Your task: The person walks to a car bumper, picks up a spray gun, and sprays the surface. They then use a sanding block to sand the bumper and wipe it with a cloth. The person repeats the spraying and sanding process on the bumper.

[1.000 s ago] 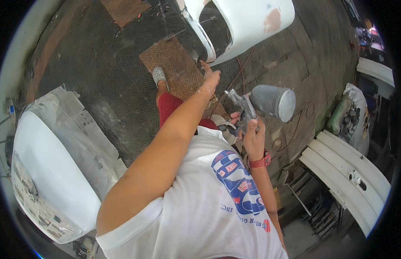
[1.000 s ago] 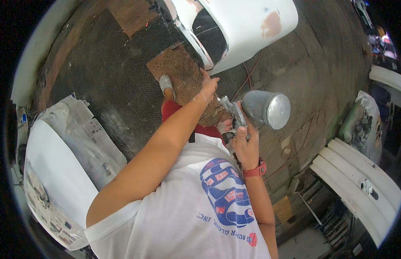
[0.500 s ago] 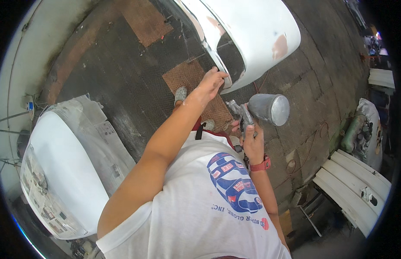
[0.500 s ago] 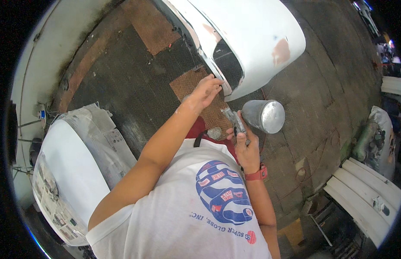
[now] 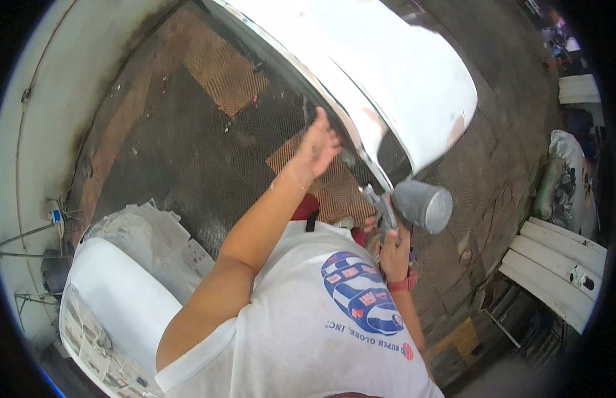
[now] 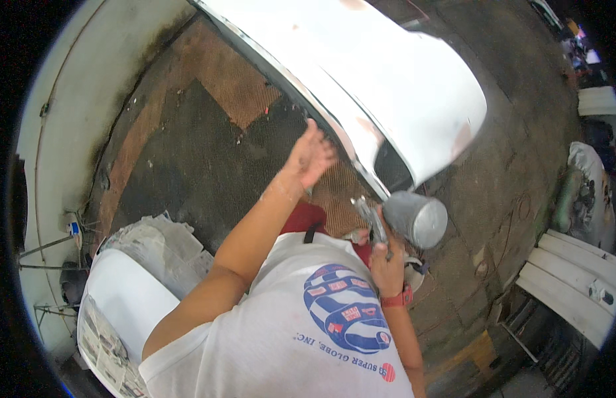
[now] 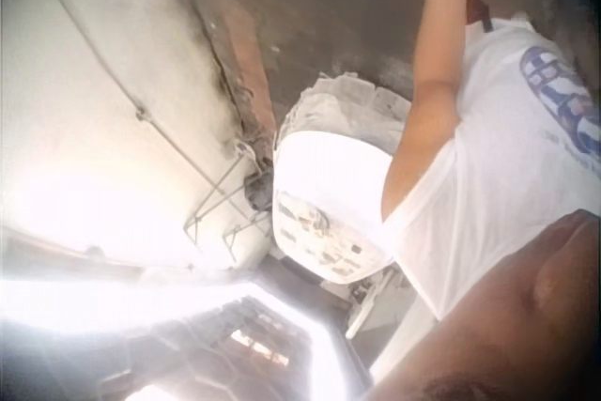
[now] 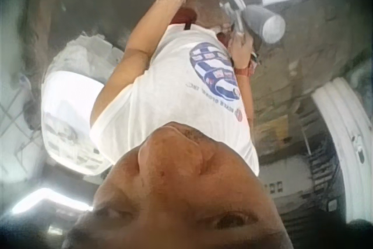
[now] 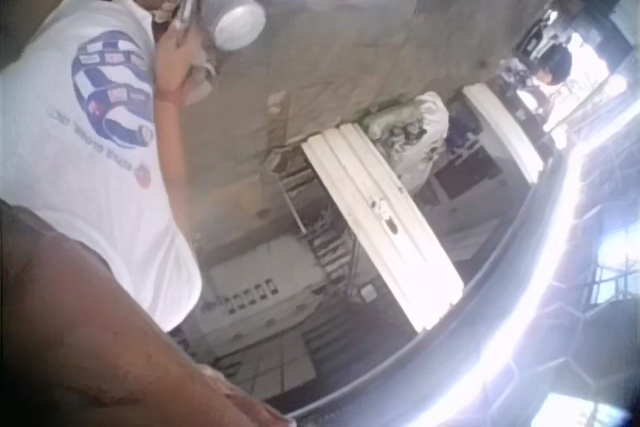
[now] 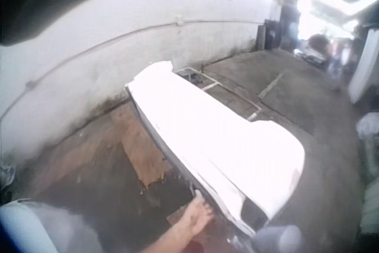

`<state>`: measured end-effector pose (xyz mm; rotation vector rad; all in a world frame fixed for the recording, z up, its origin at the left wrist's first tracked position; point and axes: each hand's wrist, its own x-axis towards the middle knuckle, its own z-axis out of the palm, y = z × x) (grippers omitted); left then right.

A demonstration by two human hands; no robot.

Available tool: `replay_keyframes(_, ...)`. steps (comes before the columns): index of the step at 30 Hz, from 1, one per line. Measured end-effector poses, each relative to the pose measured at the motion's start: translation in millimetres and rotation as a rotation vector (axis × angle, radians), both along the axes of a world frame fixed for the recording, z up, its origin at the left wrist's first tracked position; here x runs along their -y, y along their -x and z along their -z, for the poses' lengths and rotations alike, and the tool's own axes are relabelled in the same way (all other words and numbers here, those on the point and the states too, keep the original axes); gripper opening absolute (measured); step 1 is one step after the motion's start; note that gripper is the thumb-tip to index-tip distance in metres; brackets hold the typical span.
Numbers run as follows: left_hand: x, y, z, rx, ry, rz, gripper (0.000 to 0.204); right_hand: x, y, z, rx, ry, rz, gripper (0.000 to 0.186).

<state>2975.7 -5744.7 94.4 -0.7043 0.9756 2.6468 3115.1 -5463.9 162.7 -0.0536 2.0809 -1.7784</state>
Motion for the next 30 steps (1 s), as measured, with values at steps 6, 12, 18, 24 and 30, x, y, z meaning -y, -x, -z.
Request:
replay_keyframes(6, 75, 67, -55, -0.103, -0.049, 0.153, 0.120, 90, 14, -25, -0.010, 0.015, 0.149, 0.105)
replay_keyframes(12, 205, 143, -96, -0.234, 0.888, -0.015, 0.101, 157, 21, -28, -0.020, 0.058, 0.277, 0.102)
replay_keyframes(18, 237, 173, -60, -0.414, 2.220, 0.376, 0.082, 224, 3, -33, -0.034, 0.001, 0.472, 0.084)
replay_keyframes(24, 159, 87, -33, -1.229, 1.987, 0.582, 0.089, 305, -9, -49, -0.058, -0.034, 0.674, 0.067)
replay_keyframes(30, 175, 88, -12, -1.630, 1.788, 0.637, 0.082, 391, -1, -78, -0.051, 0.008, 0.672, 0.064)
